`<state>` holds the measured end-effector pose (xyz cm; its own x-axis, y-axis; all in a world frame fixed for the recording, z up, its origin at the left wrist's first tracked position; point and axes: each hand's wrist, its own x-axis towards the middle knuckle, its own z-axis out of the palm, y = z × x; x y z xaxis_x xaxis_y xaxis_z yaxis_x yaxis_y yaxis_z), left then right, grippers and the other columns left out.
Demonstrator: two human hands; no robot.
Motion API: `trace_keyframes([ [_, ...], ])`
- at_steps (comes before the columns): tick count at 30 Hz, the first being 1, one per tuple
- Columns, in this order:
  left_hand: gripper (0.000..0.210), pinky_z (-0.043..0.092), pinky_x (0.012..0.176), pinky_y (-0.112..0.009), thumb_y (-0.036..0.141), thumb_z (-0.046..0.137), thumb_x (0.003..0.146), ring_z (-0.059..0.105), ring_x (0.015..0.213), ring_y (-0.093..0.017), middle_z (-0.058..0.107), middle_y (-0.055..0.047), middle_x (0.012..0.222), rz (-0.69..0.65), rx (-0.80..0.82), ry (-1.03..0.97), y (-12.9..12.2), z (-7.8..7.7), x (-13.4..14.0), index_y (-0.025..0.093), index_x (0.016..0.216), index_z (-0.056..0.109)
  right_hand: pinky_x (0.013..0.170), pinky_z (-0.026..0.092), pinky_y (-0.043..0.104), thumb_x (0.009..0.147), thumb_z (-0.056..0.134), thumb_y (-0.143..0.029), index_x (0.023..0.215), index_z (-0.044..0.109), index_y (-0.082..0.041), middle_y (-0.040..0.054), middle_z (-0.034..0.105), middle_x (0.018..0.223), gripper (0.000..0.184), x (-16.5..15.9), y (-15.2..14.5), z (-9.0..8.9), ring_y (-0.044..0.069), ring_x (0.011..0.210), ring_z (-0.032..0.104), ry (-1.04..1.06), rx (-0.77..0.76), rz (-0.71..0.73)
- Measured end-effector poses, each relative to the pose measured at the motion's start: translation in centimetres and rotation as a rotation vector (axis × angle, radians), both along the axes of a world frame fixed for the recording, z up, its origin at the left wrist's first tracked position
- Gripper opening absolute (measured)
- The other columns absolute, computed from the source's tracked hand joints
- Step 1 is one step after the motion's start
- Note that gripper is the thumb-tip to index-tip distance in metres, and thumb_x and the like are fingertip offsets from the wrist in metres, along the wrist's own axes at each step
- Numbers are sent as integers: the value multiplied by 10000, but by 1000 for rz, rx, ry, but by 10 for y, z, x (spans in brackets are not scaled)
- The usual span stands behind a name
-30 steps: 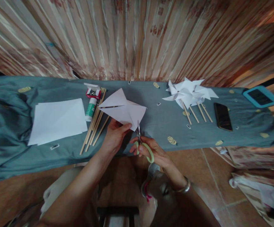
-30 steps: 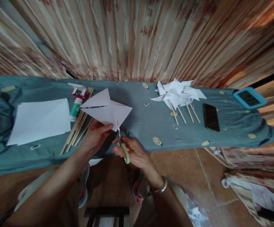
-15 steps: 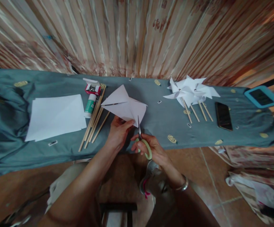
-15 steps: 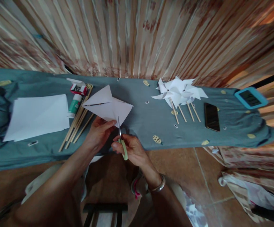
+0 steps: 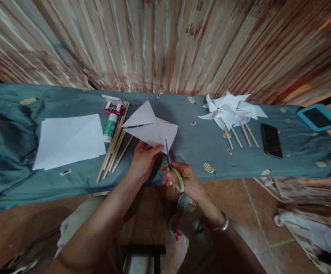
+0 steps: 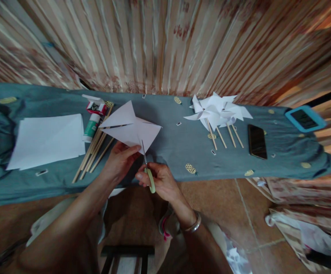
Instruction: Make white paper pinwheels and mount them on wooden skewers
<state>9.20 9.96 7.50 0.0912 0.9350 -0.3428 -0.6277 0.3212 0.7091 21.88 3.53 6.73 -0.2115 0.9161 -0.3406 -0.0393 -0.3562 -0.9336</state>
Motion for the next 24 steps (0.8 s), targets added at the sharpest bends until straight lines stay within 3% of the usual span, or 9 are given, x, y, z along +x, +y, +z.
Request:
trace_keyframes([
  [15, 358, 500, 731, -252, 87, 811, 551, 652, 792, -140, 711, 20, 828, -7, -9, 13, 1, 0, -2, 192, 841, 629, 473, 420, 215, 705, 736, -575, 799, 664, -191, -25, 616, 570, 402, 0, -2, -5, 97, 491, 539, -31, -5, -1],
  [24, 450, 499, 780, -270, 89, 793, 586, 672, 832, -157, 726, 28, 862, -23, 27, -22, 1, 1, -4, 214, 999, 665, 514, 445, 234, 680, 770, -534, 824, 645, -194, -25, 632, 595, 390, -4, -4, -6, 112, 515, 556, -42, -23, -36],
])
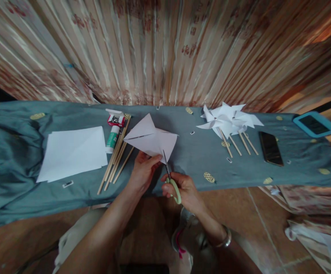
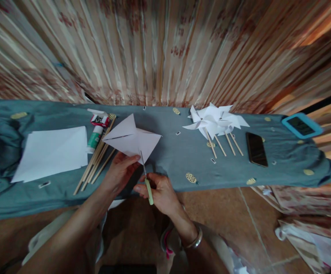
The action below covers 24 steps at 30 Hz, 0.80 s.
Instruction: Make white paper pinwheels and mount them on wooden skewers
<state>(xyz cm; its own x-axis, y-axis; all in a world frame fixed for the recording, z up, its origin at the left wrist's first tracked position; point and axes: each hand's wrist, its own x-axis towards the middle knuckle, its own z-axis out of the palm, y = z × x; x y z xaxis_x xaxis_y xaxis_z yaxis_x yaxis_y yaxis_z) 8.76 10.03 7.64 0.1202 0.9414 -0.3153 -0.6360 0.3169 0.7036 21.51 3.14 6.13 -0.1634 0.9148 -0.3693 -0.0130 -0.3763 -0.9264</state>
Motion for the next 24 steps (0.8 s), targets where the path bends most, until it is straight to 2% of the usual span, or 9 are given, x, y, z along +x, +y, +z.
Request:
trace_keyframes([
  [2, 408, 508, 768, -265, 105, 767, 641, 678, 844, -163, 733, 17, 879, -15, -34, -38, 3, 0, -1, 215, 1022, 671, 511, 443, 236, 671, 771, -544, 825, 642, -193, -27, 626, 586, 404, -1, -1, -1, 114, 511, 555, -7, -11, 0],
  [6, 136, 541, 733, -256, 193, 601, 860, 697, 833, -179, 745, -26, 860, -27, -216, -142, 12, 3, -2, 190, 956, 698, 515, 448, 236, 667, 764, -573, 827, 632, -192, -32, 617, 580, 433, -3, -4, -1, 113, 513, 559, -17, -21, 15],
  [8, 209, 556, 746, -257, 190, 499, 931, 704, 819, -178, 749, -35, 858, 1, -270, -197, 16, 6, -1, 182, 967, 705, 518, 449, 233, 679, 752, -582, 828, 631, -191, -32, 617, 583, 436, -4, -7, 0, 111, 515, 559, -17, -20, 28],
  [14, 285, 567, 763, -237, 117, 438, 964, 689, 669, -136, 745, -28, 797, 119, -391, -258, 18, 17, 3, 111, 1151, 653, 515, 459, 223, 655, 768, -572, 796, 627, -196, -38, 604, 567, 427, -5, -11, 1, 104, 511, 559, 36, -27, 6],
  [17, 310, 572, 748, -240, 139, 415, 982, 689, 632, -133, 750, -42, 781, 118, -370, -290, 17, 21, 3, 81, 1207, 621, 517, 466, 219, 653, 773, -557, 800, 637, -191, -33, 615, 573, 418, -8, -12, 1, 101, 511, 561, 52, -17, -29],
  [24, 343, 563, 753, -229, 129, 415, 980, 699, 633, -136, 754, -41, 762, 149, -292, -328, 13, 33, 2, 100, 1265, 604, 507, 452, 213, 628, 797, -519, 824, 648, -185, -28, 623, 587, 414, -14, -13, 0, 99, 518, 551, 64, 15, -97],
])
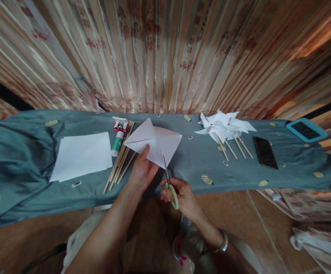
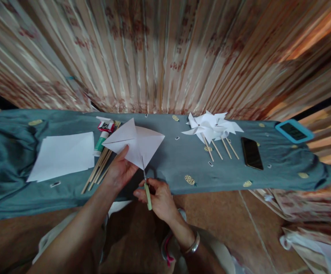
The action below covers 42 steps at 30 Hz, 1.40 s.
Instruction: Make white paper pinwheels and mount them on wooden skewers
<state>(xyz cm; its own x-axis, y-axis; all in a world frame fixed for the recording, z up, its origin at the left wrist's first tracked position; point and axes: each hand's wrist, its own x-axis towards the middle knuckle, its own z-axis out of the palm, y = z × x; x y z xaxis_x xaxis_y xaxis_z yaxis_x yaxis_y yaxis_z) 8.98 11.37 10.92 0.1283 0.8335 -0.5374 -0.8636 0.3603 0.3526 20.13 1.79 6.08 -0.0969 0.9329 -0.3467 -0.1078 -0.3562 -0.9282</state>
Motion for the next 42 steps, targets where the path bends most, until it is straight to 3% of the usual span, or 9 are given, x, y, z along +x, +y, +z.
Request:
trace_keyframes([
  [6, 355, 567, 771, -247, 118, 405, 983, 703, 655, -136, 758, -44, 770, 21, 23, 4, -2, 4, -1, 90, 1288, 582, 464, 393, 202, 639, 801, -482, 823, 659, -187, -35, 597, 562, 376, 0, -2, 1, 93, 500, 509, -48, 37, 2],
  [22, 345, 571, 794, -227, 121, 377, 992, 709, 644, -118, 770, -39, 811, 17, 26, -1, -3, 5, -4, 113, 1262, 591, 450, 397, 199, 609, 806, -481, 742, 650, -187, -41, 596, 514, 359, -3, 0, 4, 87, 464, 514, -77, -7, -7],
  [31, 348, 539, 885, -284, 150, 409, 982, 720, 705, -158, 769, -61, 828, -140, 52, 32, -13, -7, 3, 71, 1269, 588, 470, 434, 221, 585, 811, -543, 753, 646, -193, -40, 614, 518, 422, 3, 4, 13, 101, 470, 548, -83, 15, -30],
  [36, 356, 526, 902, -302, 160, 416, 978, 726, 780, -178, 772, -78, 881, -153, 73, 38, -14, -10, 4, 73, 1283, 577, 484, 453, 227, 581, 819, -537, 741, 636, -194, -39, 619, 521, 420, 4, 5, 12, 105, 477, 558, -58, 12, -44],
  [42, 360, 513, 909, -302, 171, 403, 984, 708, 705, -163, 759, -66, 820, -162, 80, 36, -12, -9, 3, 56, 1279, 574, 464, 446, 216, 585, 813, -535, 729, 637, -191, -42, 609, 507, 413, 2, 6, 9, 96, 454, 544, -54, -4, -55],
])
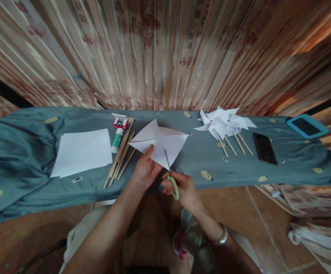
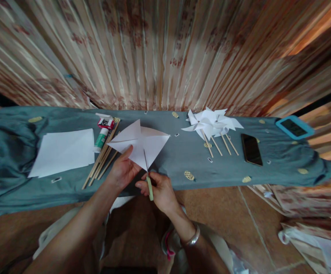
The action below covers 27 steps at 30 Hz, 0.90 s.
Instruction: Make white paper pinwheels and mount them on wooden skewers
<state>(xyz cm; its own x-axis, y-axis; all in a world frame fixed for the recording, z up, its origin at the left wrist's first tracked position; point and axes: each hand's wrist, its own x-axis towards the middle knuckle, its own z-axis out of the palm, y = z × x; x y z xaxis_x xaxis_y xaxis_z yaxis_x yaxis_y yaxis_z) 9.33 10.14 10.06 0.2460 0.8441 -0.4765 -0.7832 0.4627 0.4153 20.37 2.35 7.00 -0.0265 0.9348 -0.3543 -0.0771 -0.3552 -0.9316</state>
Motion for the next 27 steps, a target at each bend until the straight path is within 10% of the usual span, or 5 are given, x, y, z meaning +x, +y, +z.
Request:
trace_keyframes([
  [15, 356, 394, 395, -231, 277, 382, 981, 518, 391, -131, 640, -38, 586, -195, 14, 74, -8, -1, -1, 123, 802, 647, 438, 431, 208, 611, 797, -555, 719, 627, -186, -27, 629, 507, 420, 1, 3, 1, 100, 444, 549, -30, 51, -13],
  [27, 467, 368, 289, -285, 395, 293, 985, 513, 302, -184, 703, -87, 679, -397, 66, 53, -15, -4, -3, 116, 1191, 606, 463, 431, 215, 741, 710, -561, 723, 683, -175, 7, 663, 556, 388, 6, 2, -6, 111, 469, 569, -131, 150, 39],
])
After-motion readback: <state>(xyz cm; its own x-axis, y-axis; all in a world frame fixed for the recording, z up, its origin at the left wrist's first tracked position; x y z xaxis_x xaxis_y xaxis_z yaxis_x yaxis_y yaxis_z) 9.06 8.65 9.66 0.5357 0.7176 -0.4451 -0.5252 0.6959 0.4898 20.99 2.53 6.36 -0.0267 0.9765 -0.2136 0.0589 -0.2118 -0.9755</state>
